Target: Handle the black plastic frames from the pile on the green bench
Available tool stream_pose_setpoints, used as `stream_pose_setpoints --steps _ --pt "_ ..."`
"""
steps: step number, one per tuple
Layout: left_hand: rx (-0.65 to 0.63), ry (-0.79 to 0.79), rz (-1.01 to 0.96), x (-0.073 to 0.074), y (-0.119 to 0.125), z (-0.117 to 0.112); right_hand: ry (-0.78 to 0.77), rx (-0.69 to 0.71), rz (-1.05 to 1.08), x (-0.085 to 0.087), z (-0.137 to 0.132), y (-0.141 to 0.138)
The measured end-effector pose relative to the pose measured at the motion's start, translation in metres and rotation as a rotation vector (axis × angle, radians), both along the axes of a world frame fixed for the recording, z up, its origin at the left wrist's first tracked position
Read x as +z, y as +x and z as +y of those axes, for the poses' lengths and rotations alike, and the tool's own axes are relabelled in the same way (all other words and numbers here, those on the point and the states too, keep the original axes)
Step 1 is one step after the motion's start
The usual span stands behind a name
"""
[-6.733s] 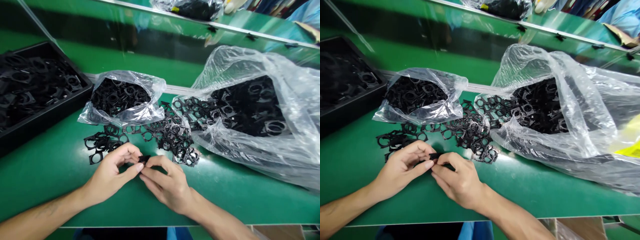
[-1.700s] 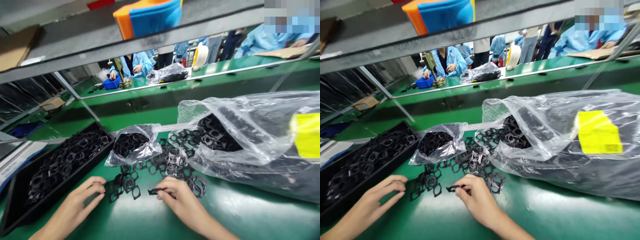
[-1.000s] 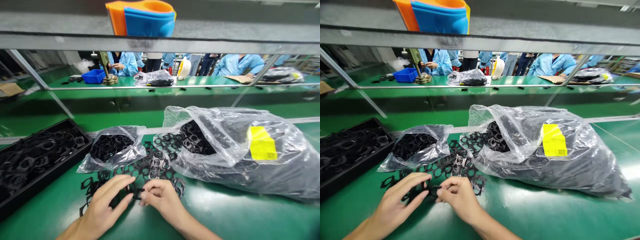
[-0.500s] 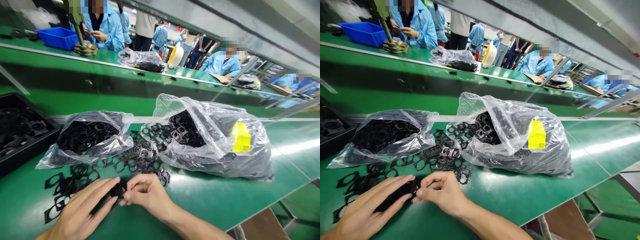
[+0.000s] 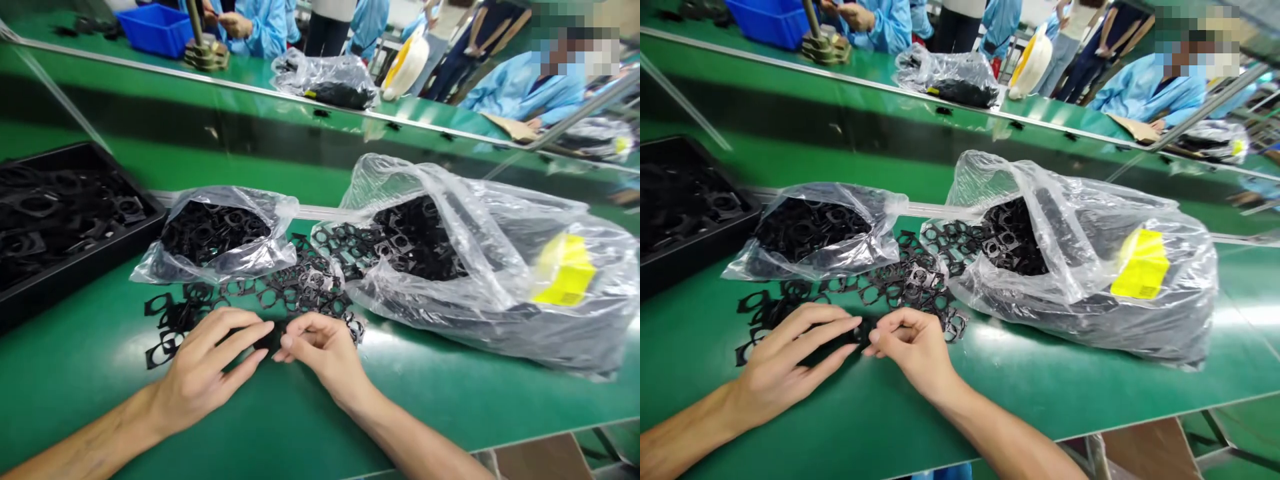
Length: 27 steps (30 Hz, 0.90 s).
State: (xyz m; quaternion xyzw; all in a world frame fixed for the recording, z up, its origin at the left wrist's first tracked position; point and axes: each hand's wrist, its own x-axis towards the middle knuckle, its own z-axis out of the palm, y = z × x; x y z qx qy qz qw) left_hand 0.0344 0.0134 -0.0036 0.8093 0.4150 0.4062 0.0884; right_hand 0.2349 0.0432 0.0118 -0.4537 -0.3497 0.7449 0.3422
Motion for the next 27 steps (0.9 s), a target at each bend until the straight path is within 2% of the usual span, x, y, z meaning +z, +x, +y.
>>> stream_pose_setpoints --steps 5,10,18,21,27 --pt "-0.003 -0.020 0.023 -0.015 -0.001 -0.005 -0.061 0.004 0.070 -0.006 -0.008 0.001" --pt "-0.034 0.079 -0.052 -0.029 -0.003 -0.004 -0.073 0.004 0.116 -0.011 -0.010 0.003" --pt "-0.026 0.079 -0.063 -0.023 0.000 -0.005 -0.118 0.015 0.206 -0.014 -0.010 0.002" --pt "-0.002 0.048 -0.088 -0.022 0.004 -0.007 -0.121 0.022 0.181 -0.012 -0.010 0.002" --pt "-0.037 0.041 -0.072 -0.022 0.002 -0.004 -0.080 0.001 0.088 -0.009 -0.012 0.004"
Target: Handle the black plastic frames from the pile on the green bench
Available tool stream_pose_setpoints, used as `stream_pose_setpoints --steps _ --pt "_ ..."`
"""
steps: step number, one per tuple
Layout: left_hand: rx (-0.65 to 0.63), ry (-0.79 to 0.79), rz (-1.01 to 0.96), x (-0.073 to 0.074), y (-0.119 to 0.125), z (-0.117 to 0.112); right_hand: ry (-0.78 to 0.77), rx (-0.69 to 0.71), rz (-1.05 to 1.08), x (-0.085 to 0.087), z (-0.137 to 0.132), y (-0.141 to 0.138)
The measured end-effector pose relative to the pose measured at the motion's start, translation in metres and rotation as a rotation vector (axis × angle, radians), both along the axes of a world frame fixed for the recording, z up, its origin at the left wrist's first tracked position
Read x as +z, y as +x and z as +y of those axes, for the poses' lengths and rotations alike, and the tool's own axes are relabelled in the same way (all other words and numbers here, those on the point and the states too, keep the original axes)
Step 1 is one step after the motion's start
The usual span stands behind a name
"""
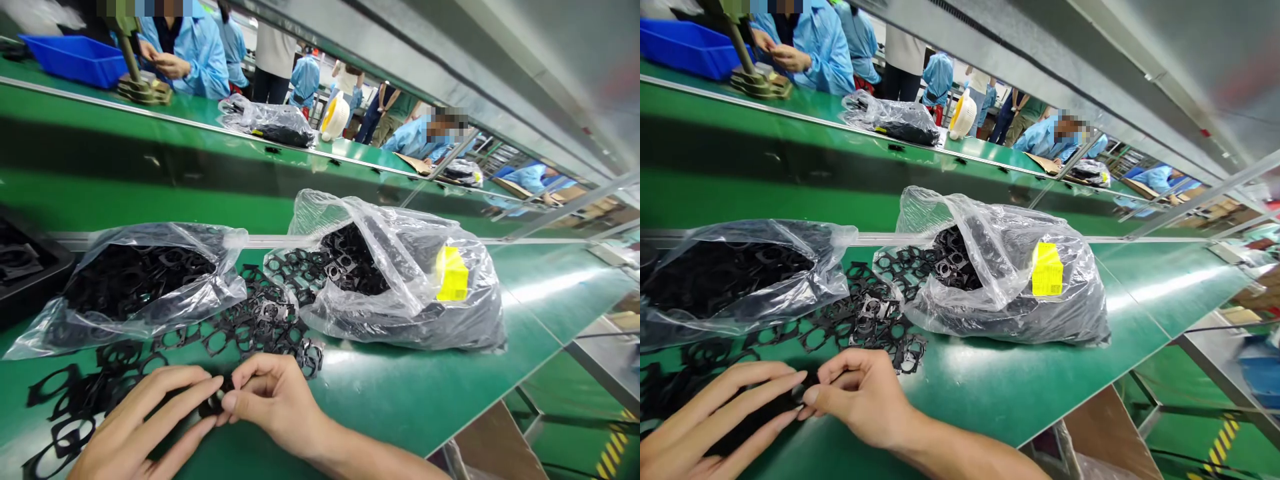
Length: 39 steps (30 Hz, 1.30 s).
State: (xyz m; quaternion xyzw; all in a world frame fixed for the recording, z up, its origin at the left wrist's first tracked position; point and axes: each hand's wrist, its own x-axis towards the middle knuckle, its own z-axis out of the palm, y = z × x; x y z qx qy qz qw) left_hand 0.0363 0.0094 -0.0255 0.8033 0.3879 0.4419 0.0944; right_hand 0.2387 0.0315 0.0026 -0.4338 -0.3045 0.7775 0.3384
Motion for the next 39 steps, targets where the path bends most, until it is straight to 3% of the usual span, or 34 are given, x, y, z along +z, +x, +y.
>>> stream_pose_setpoints --steps 7,15,25,31,39 --pt "0.122 -0.178 -0.080 -0.004 -0.003 -0.004 0.028 -0.009 -0.067 0.000 -0.005 0.001" --pt "0.087 -0.201 -0.092 -0.004 -0.005 -0.003 0.028 0.039 -0.053 -0.003 -0.007 0.000" --pt "0.082 -0.268 -0.112 -0.018 -0.006 -0.008 0.106 0.066 -0.095 0.001 -0.007 0.000" --pt "0.033 -0.371 -0.123 -0.018 -0.008 -0.004 0.117 0.075 -0.102 0.002 -0.006 0.000" --pt "0.074 -0.390 -0.169 -0.024 -0.010 -0.009 0.137 0.070 -0.100 0.005 -0.005 0.000"
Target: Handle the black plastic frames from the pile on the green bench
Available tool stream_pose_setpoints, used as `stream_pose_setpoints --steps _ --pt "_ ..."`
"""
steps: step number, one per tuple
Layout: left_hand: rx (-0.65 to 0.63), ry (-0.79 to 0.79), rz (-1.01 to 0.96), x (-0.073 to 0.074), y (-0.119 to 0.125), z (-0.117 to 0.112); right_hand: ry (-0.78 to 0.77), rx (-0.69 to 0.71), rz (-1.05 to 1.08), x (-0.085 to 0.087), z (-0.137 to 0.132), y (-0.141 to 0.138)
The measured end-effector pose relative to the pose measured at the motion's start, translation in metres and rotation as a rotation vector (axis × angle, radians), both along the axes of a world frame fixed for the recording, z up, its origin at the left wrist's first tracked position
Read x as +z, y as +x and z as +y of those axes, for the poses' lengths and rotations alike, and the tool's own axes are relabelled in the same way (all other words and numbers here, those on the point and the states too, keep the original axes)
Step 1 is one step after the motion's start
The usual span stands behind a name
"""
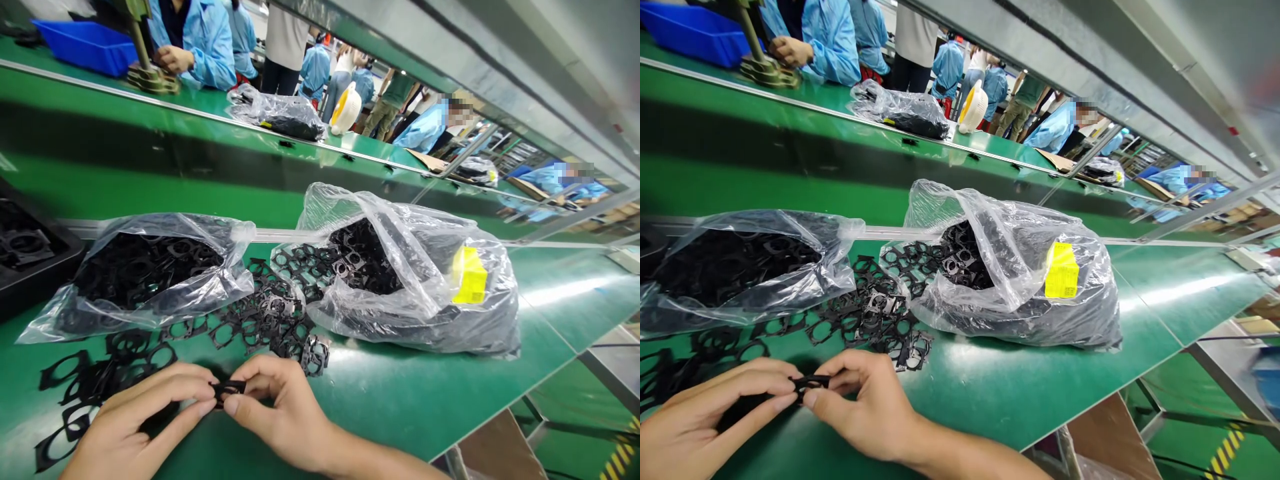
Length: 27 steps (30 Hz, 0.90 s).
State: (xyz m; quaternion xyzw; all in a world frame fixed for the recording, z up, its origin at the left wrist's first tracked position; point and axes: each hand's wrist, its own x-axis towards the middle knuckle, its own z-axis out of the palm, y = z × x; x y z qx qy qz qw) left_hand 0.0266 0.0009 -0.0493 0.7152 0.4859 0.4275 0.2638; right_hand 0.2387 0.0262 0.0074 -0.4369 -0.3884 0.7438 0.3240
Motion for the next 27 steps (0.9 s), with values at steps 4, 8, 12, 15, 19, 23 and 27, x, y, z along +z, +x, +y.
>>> stream_pose_setpoints --steps 4,8,12,15,19,23,27 --pt "-0.012 0.074 0.017 0.003 0.000 0.000 -0.005 -0.005 -0.011 0.000 0.001 0.000" --pt "-0.041 0.142 0.053 0.010 0.002 0.003 -0.022 0.000 -0.002 -0.001 0.002 0.000" --pt "-0.018 0.145 0.042 0.014 0.003 0.003 0.066 0.006 -0.044 0.001 0.001 0.001" --pt "0.005 0.069 0.044 0.015 0.004 0.002 0.265 -0.014 -0.157 0.003 -0.001 0.003" --pt "0.006 0.012 0.030 0.019 0.005 0.003 0.557 -0.007 -0.286 0.002 -0.002 0.005" --pt "-0.008 0.029 0.014 0.024 0.007 0.005 0.639 0.018 -0.301 0.000 -0.001 0.005" --pt "-0.015 0.058 0.015 0.028 0.008 0.006 0.638 0.025 -0.308 0.001 0.001 0.005"
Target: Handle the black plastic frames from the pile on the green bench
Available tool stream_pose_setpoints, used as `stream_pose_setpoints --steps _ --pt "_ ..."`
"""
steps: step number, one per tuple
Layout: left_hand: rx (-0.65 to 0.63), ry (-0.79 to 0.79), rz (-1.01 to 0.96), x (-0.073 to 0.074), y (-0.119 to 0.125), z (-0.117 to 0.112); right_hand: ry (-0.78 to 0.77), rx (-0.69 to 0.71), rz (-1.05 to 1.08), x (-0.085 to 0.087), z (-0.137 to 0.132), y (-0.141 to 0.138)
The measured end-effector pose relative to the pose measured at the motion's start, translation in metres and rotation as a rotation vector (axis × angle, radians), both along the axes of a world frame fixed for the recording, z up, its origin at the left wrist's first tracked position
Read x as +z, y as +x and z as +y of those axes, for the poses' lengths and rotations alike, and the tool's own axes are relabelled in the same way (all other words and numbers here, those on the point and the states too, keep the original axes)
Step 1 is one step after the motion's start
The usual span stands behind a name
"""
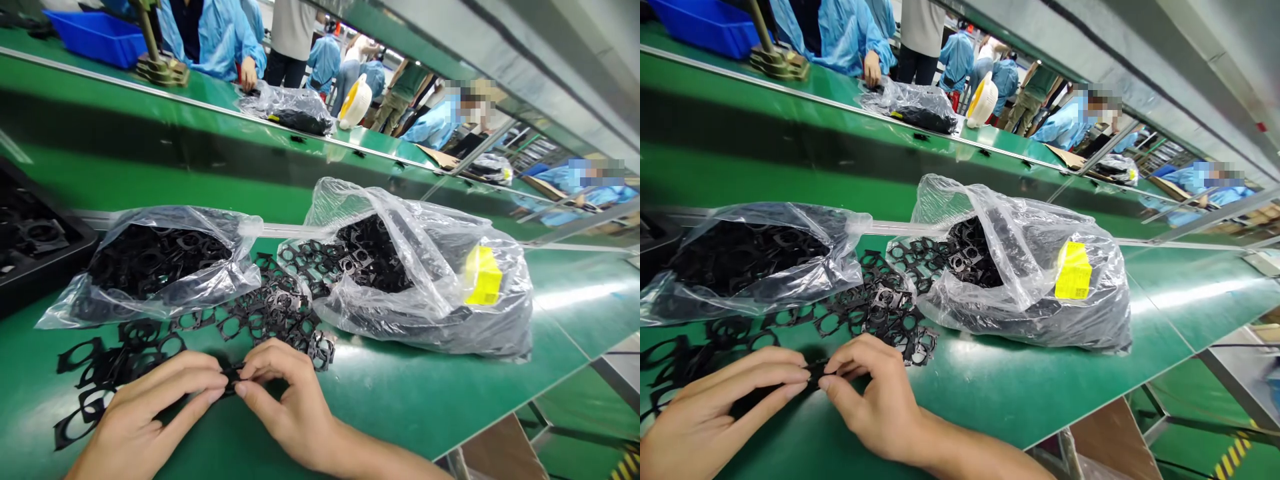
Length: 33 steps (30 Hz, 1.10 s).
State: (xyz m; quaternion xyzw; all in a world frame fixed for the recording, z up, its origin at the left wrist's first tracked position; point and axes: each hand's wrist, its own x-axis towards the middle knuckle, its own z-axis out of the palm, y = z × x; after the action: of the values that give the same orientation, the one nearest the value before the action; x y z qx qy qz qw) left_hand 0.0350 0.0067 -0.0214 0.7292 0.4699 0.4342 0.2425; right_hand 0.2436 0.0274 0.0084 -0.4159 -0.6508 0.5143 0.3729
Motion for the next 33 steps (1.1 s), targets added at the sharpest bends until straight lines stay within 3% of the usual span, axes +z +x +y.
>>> stream_pose_setpoints --steps 9,16,33 --pt "0.012 -0.026 -0.011 0.003 0.002 0.003 -0.013 -0.023 -0.058 0.002 0.002 -0.001" --pt "0.000 -0.026 0.008 0.013 0.001 0.005 -0.046 -0.025 -0.017 0.002 0.008 -0.005" --pt "0.039 -0.047 -0.019 0.017 -0.002 0.006 -0.103 -0.036 0.052 0.001 0.013 -0.007"
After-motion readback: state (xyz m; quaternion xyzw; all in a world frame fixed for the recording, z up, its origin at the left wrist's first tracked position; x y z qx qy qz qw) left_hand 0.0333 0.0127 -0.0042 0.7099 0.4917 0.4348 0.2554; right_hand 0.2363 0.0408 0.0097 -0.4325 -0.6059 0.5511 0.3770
